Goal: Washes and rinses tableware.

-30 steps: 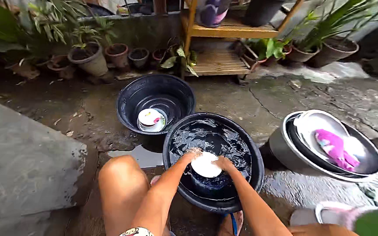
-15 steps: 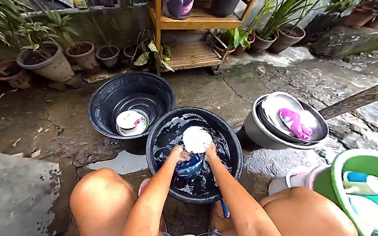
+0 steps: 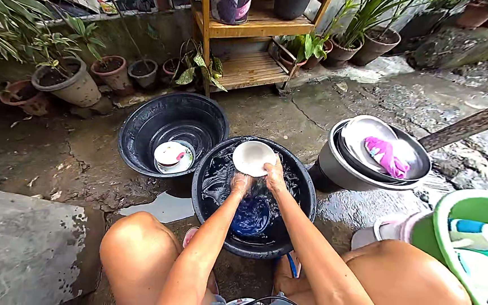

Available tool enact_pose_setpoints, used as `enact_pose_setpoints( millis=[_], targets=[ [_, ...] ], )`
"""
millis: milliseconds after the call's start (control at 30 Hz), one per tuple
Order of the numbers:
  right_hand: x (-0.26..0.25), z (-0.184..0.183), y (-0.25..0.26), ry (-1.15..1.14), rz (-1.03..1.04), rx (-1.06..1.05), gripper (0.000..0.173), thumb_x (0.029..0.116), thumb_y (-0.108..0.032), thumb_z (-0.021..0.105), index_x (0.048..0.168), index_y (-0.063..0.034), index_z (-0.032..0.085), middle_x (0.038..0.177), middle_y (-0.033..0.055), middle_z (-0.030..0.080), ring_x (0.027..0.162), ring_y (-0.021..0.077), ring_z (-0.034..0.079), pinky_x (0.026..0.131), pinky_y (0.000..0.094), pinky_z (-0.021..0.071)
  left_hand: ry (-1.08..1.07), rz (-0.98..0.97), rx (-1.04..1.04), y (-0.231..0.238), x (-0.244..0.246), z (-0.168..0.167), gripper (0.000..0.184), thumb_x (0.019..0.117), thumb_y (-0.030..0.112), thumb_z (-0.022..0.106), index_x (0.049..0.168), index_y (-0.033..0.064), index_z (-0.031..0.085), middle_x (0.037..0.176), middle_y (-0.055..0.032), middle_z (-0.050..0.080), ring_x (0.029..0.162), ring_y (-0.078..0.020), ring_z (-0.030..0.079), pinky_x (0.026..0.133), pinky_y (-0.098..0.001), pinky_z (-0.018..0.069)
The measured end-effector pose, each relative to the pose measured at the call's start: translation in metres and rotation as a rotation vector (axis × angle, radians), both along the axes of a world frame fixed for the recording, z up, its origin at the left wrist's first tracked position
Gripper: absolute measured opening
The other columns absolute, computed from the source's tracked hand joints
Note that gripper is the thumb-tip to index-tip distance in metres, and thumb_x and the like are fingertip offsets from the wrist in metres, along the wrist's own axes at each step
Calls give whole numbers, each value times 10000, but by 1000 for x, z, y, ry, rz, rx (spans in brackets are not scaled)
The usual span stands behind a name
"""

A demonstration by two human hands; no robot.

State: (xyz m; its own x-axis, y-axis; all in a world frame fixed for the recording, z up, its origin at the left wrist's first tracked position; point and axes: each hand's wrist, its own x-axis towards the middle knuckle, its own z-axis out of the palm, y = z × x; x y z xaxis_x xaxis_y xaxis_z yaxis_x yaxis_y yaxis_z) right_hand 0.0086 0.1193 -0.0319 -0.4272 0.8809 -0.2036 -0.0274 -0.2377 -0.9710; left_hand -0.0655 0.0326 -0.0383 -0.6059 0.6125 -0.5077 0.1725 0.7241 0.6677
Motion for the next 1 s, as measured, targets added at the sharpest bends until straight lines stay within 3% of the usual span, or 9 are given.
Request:
enact_pose_setpoints(
  millis=[67,167,333,433,500,633,767,900,1000],
  targets=[
    [1,-14,1,-94,-31,-19,652,913,130,468,1538,-26,372,1365,263,539,1040,296,629,763,432,563,-28,57,39,-5,-5,-20,414,1079,266,444,1177,-55,686,1242,-237,680,1232,-361,622,1074,-548,448],
    [0,-37,-2,-216,-101,-43,638,938,107,471,1556,-2,361,1427,294,506,1157,345,591,891,480,528,5,151,98,-12,-8,-34,473,1133,223,319,1249,-103,641,1265,-272,664,1262,-373,607,1128,-497,418],
    [-5,-65,-13,-318,-232,-63,610,958,106,496,1547,53,343,1508,310,447,1357,370,491,1109,490,414,303,-30,149,-12,-3,-43,502,1085,215,448,1540,7,414,1570,-280,405,1477,-433,370,1229,-523,281],
    [-4,-68,-19,-338,-190,-90,733,960,96,503,1617,17,187,1621,286,311,1481,363,371,1196,477,333,390,-122,111,-11,-5,-53,605,1080,294,457,1606,38,301,1672,-254,218,1544,-423,242,1249,-544,220],
    [-3,-69,-23,-323,-137,-124,807,927,111,518,1629,7,133,1638,289,263,1481,374,350,1189,491,331,436,-136,69,-12,-11,-55,652,1078,325,458,1627,48,243,1697,-229,152,1569,-412,164,1251,-556,188],
    [-3,-62,-29,-230,-104,-324,644,1000,34,465,1598,-15,233,1484,297,431,1219,363,537,939,504,499,494,-115,99,-9,-30,-57,649,1069,253,462,1621,9,224,1690,-231,180,1569,-422,158,1255,-553,166],
    [-9,-57,-36,-104,-83,-429,471,1126,-318,397,1477,-7,439,1299,249,594,1066,309,634,841,486,556,514,-202,-38,19,-28,-38,707,1039,163,464,1641,23,120,1713,-211,75,1577,-438,75,1254,-588,98],
    [-12,-58,-31,211,37,-374,547,1131,-420,257,1570,-115,375,1444,132,574,1264,210,589,1046,432,502,605,-363,201,40,-6,-49,656,1053,285,439,1622,22,248,1702,-198,172,1573,-439,111,1275,-584,81],
    [-2,-52,-20,299,-24,-279,549,1140,-374,197,1551,-52,370,1464,130,543,1287,152,560,1083,348,474,373,-577,358,17,13,-42,541,1101,182,332,1595,-31,277,1664,-220,276,1560,-333,257,1290,-464,176]
  ],
)
